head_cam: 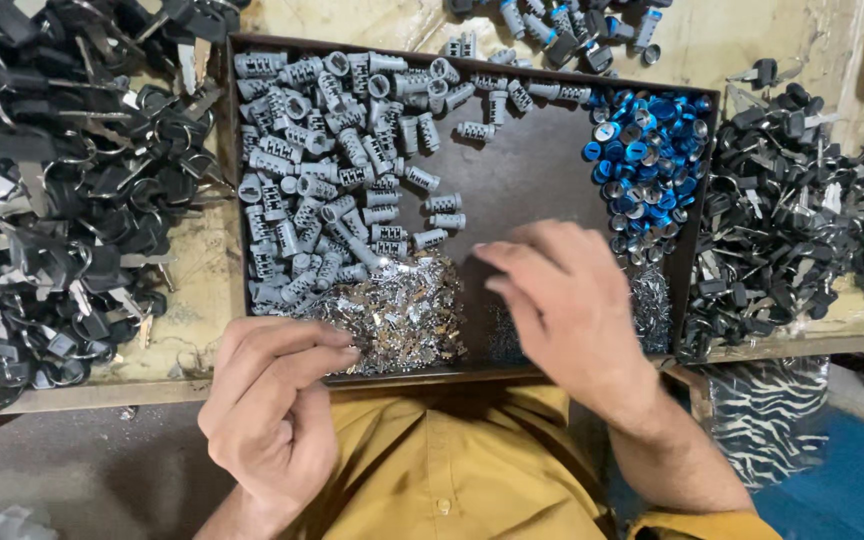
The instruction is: The person sits at a workbench assembling lock plug components. They pick a gray cylindrical plug housing from a tray, insert a small metal pin or key part into it, press a blue cap onto the end, and place the finished assembly back on the tray, repeating this cycle continuously.
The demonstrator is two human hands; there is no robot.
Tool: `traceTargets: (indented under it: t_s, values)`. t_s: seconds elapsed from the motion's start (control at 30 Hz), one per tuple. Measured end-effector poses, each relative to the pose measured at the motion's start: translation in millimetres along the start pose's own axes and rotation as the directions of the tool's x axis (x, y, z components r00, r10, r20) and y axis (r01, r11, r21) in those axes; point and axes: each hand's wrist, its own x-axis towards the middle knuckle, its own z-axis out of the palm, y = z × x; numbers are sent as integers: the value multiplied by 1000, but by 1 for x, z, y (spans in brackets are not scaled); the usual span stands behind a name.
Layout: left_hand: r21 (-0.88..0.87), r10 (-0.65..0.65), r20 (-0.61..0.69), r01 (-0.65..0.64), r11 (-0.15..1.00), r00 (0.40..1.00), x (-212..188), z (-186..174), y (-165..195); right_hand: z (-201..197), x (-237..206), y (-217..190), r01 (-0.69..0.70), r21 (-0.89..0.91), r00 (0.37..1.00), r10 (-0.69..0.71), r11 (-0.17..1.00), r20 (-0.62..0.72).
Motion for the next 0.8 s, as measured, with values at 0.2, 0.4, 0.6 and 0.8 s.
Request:
traceTargets:
  t_s: [0.2, 0.4, 0.6, 0.8]
  values:
    - [-46, -6, -25, 4, 999, 1000, -7, 2, -4, -3, -14, 9, -97, 19, 995, 97, 995, -31]
    - [-87, 21, 0, -21, 996, 1000, -9, 3, -1, 14, -18, 3, -68, 41, 998, 68, 997, 5]
    - [-84, 16, -11, -17, 996, 1000, -12, 4, 0, 22, -12, -4, 6, 31, 1000, -6, 1000, -2]
    - [-96, -15, -24, 13, 995, 1000, -13, 2, -1, 29, -4, -5, 23, 17, 999, -23, 1000, -40]
